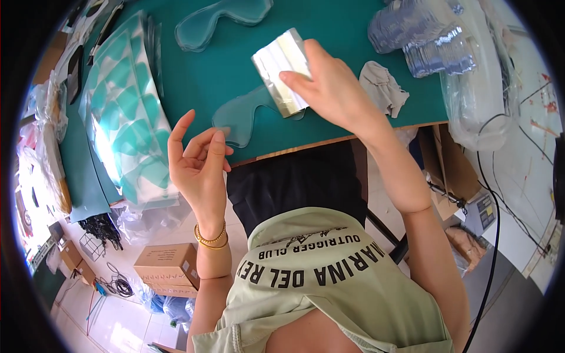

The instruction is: The recorder is inspecting, wiping, and organizing safety visors at a manual workstation.

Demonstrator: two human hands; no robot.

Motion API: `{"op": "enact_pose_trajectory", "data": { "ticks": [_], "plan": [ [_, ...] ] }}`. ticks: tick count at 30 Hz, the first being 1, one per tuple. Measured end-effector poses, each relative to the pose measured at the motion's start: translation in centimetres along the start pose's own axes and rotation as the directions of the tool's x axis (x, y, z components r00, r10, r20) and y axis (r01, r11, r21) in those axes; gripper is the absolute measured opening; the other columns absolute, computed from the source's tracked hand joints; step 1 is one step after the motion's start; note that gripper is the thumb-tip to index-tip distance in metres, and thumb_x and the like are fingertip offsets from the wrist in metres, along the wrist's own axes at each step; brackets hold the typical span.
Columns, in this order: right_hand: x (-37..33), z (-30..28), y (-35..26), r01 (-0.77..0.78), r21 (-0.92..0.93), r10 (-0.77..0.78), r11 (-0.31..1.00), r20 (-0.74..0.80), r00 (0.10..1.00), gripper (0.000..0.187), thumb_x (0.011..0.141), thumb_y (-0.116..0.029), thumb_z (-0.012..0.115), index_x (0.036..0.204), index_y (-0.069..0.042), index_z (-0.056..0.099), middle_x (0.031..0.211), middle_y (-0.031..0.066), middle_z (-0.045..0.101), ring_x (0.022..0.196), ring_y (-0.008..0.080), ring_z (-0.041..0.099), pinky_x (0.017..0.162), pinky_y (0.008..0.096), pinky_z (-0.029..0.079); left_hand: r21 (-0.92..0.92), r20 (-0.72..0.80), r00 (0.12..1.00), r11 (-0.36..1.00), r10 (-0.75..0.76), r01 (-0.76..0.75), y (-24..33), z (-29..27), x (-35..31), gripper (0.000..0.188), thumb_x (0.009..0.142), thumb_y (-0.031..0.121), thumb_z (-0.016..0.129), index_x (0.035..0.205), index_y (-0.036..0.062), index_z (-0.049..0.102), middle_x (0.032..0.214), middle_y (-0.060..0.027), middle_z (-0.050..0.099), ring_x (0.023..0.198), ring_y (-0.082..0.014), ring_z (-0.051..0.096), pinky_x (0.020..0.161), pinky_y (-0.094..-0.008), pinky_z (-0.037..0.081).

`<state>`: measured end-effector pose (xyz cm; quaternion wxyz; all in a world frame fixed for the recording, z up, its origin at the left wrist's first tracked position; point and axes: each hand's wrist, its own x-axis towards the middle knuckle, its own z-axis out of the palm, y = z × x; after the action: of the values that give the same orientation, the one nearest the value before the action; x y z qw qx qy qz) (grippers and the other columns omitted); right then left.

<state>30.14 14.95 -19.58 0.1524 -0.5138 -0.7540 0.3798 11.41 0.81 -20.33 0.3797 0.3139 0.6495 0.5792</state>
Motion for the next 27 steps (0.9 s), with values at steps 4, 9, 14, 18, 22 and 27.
{"op": "enact_pose_trajectory", "data": {
  "ticks": [4,9,14,18,22,27],
  "plan": [
    [0.7,2.9,-1.9,0.098,0.017,-0.099,0.995,0.077,0.992,0.041,0.094,-0.030,0.066,0.094,0.004,0.044,0.078,0.0266,0.063,0.070,0.0435,0.063,0.062,0.0453,0.048,-0.004,-0.005,1.000,1.000,-0.015,0.015,-0.1,-0.6,-0.1,0.045,0.094,0.003,0.065,0.135,-0.0022,0.048,0.096,-0.0113,0.072,0.069,-0.0063,0.062,0.051,-0.0162,0.044],
    [2.3,0.8,-1.3,0.162,-0.005,-0.162,0.987,0.067,0.985,0.039,0.095,-0.031,0.065,0.095,0.003,0.046,0.078,0.0219,0.064,0.069,0.0303,0.066,0.061,0.0408,0.048,0.020,0.013,0.998,0.998,-0.054,0.054,-0.4,-1.3,-0.3,0.045,0.094,0.004,0.065,0.136,-0.0026,0.048,0.098,-0.0103,0.073,0.070,-0.0060,0.062,0.053,-0.0167,0.046],
    [2.4,0.6,-1.6,0.113,-0.089,-0.103,0.990,0.107,0.989,0.039,0.094,-0.029,0.065,0.097,0.004,0.045,0.078,0.0231,0.065,0.071,0.0374,0.067,0.063,0.0435,0.050,0.033,0.000,0.996,0.995,-0.089,0.089,-0.4,-1.2,-0.5,0.045,0.094,0.003,0.064,0.137,-0.0021,0.048,0.098,-0.0086,0.073,0.071,-0.0057,0.062,0.055,-0.0168,0.047],
    [1.3,3.1,-3.3,0.212,-0.047,-0.204,0.976,0.133,0.970,0.039,0.094,-0.028,0.064,0.099,0.005,0.043,0.078,0.0282,0.064,0.070,0.0448,0.064,0.065,0.0478,0.049,0.036,0.017,0.994,0.993,-0.109,0.109,-0.3,-1.1,-0.4,0.045,0.094,0.003,0.062,0.137,-0.0018,0.048,0.098,-0.0081,0.072,0.073,-0.0055,0.062,0.057,-0.0170,0.047],
    [1.0,3.7,-4.5,0.213,-0.076,-0.185,0.974,0.277,0.943,0.038,0.094,-0.028,0.064,0.097,0.004,0.043,0.078,0.0273,0.065,0.073,0.0443,0.065,0.064,0.0469,0.050,0.050,0.024,0.993,0.992,-0.119,0.118,-0.5,-1.4,-0.5,0.045,0.095,0.003,0.062,0.137,-0.0014,0.049,0.099,-0.0077,0.072,0.073,-0.0053,0.062,0.057,-0.0173,0.048],
    [2.8,1.9,-2.9,0.216,-0.089,-0.203,0.972,0.136,0.970,0.039,0.095,-0.031,0.064,0.095,0.003,0.045,0.080,0.0245,0.066,0.074,0.0384,0.067,0.065,0.0434,0.050,0.038,0.011,0.991,0.990,-0.134,0.133,-0.7,-1.3,-0.5,0.045,0.094,0.003,0.063,0.137,-0.0014,0.049,0.099,-0.0070,0.072,0.073,-0.0053,0.061,0.057,-0.0177,0.048]
  ]
}}
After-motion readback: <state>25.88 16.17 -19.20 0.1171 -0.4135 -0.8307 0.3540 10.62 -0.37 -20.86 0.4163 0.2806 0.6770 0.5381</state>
